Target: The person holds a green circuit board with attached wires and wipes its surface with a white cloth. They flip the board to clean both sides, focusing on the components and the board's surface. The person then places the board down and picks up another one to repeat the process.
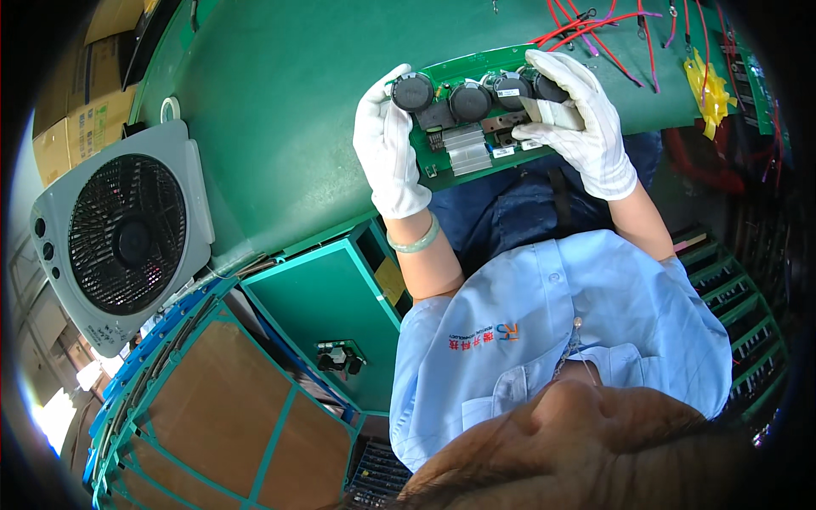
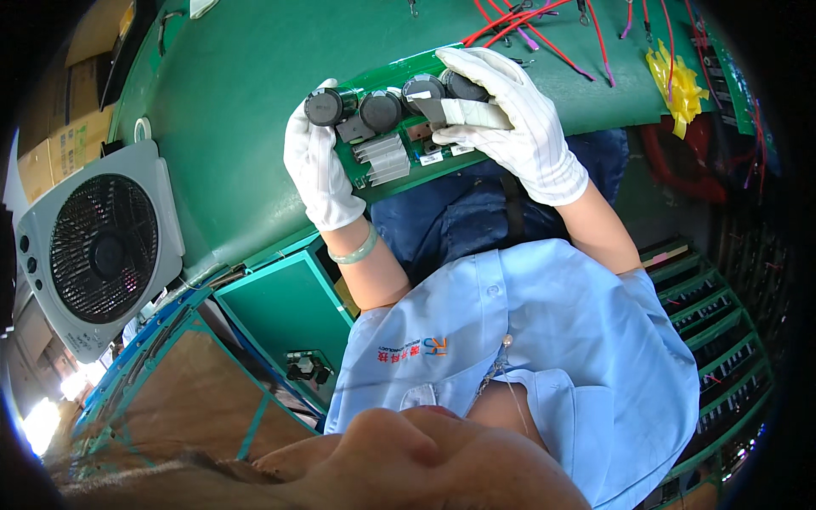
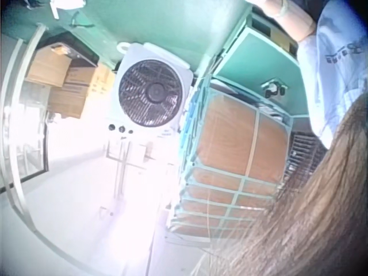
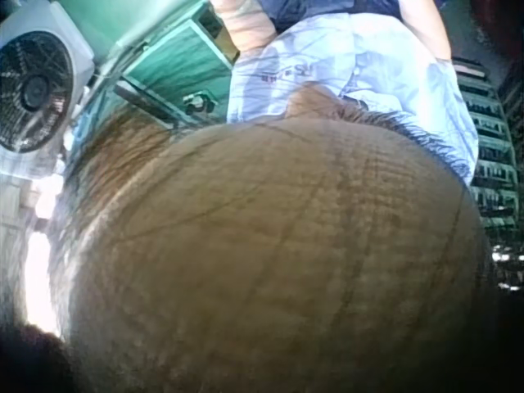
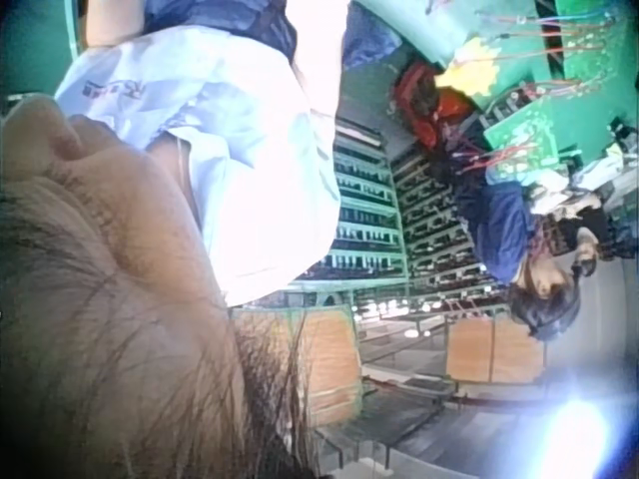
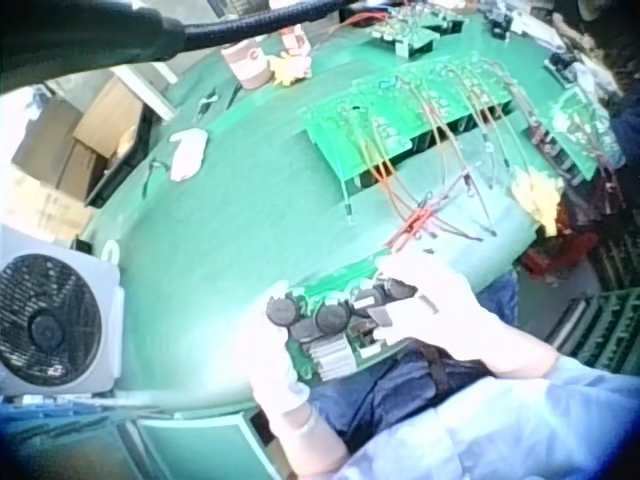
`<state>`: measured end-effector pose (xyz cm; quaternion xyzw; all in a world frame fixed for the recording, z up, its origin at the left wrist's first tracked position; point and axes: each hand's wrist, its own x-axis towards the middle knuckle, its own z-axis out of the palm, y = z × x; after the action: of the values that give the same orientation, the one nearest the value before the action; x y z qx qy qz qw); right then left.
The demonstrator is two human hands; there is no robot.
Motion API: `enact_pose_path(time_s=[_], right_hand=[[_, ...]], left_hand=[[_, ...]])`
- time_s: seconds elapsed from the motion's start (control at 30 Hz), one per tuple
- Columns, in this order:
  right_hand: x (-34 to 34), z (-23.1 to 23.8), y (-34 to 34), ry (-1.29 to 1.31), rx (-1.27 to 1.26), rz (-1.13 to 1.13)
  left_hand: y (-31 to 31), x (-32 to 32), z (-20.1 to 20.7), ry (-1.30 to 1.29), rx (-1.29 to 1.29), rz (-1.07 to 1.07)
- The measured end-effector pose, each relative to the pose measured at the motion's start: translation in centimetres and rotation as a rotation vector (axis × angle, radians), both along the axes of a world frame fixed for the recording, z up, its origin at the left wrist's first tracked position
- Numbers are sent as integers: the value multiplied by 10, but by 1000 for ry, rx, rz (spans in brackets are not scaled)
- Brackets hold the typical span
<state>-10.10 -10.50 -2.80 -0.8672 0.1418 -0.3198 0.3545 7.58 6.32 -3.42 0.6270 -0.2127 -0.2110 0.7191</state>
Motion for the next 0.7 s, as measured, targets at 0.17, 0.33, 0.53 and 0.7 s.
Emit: enact_pose_path(time_s=[0.17, 0.33, 0.53, 0.7], right_hand=[[9, 12, 10, 22, 40, 1], [16, 5, 13, -45, -11, -66], [14, 10, 2, 42, 340, 50], [6, 5, -19, 8, 774, 115]], left_hand=[[0, 0, 2, 0, 52, 8], [1, -1, 5, 48, 50, -4], [2, 2, 1, 85, 38, 9], [4, 5, -2, 134, 50, 0]])
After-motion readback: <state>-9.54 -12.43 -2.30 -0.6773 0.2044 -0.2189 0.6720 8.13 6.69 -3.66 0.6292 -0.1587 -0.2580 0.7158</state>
